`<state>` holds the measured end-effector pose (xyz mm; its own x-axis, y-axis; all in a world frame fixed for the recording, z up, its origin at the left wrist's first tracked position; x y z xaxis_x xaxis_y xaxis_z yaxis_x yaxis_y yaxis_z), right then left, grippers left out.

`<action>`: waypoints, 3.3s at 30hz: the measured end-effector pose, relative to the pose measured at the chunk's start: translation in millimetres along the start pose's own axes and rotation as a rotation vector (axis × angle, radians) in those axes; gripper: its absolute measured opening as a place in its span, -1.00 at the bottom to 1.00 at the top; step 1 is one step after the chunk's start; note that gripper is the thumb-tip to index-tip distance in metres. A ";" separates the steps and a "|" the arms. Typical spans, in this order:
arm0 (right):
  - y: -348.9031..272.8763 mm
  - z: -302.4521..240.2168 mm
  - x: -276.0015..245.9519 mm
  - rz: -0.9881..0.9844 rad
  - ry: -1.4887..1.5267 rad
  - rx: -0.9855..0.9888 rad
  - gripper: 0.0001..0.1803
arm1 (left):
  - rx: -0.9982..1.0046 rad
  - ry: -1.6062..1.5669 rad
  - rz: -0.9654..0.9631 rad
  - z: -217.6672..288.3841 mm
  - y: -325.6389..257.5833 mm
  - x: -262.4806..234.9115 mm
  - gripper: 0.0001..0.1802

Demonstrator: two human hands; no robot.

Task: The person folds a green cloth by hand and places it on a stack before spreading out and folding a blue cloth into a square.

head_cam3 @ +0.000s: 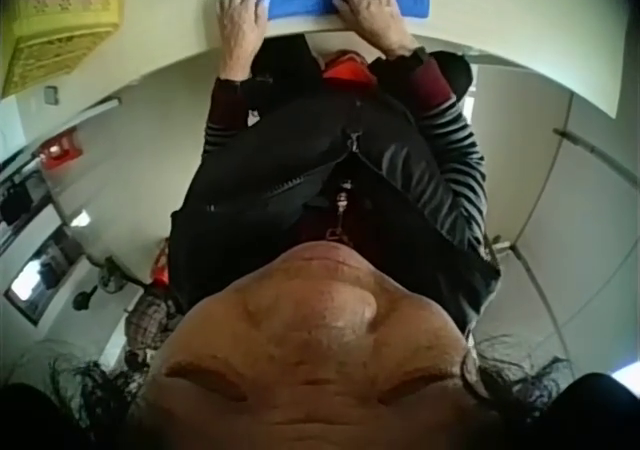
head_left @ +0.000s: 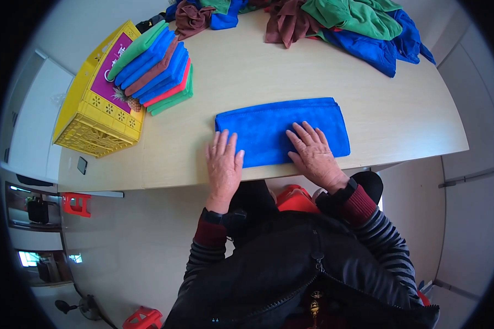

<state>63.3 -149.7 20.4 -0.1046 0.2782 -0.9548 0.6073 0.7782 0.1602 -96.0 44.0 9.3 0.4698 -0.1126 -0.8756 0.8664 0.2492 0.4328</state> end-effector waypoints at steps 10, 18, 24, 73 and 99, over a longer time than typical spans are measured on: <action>-15.4 -17.8 4.7 -0.061 0.016 -0.208 -0.14 | 0.199 -0.057 -0.082 38.9 -15.1 -6.0 -0.43; -17.6 -16.7 5.4 -0.080 0.003 -0.223 -0.12 | 0.169 -0.043 0.052 22.5 -22.7 -15.7 -0.53; -18.7 -19.4 4.5 -0.067 -0.030 -0.237 -0.17 | -0.269 -0.008 0.201 -35.1 5.9 -13.7 -0.75; 40.1 10.9 8.6 -0.017 -0.043 -0.021 -0.31 | 0.088 0.093 -0.144 -7.8 49.5 31.0 -0.34; 13.7 12.9 -3.1 0.107 -0.029 0.088 -0.33 | 0.049 0.129 -0.056 19.0 39.8 6.7 -0.38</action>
<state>82.1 -147.2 22.3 -0.0140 0.3394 -0.9405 0.6810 0.6920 0.2396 -55.2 34.9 24.8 0.3980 0.0000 -0.9174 0.8992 0.1979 0.3901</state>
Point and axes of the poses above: each hand's wrist, its own y-axis towards the middle knuckle, its own x-axis out of the palm, z = x × y, the point moved 3 cm from there along y, towards the middle knuckle, and after that the axes turned 11 degrees about x, right-handed, at the moved point
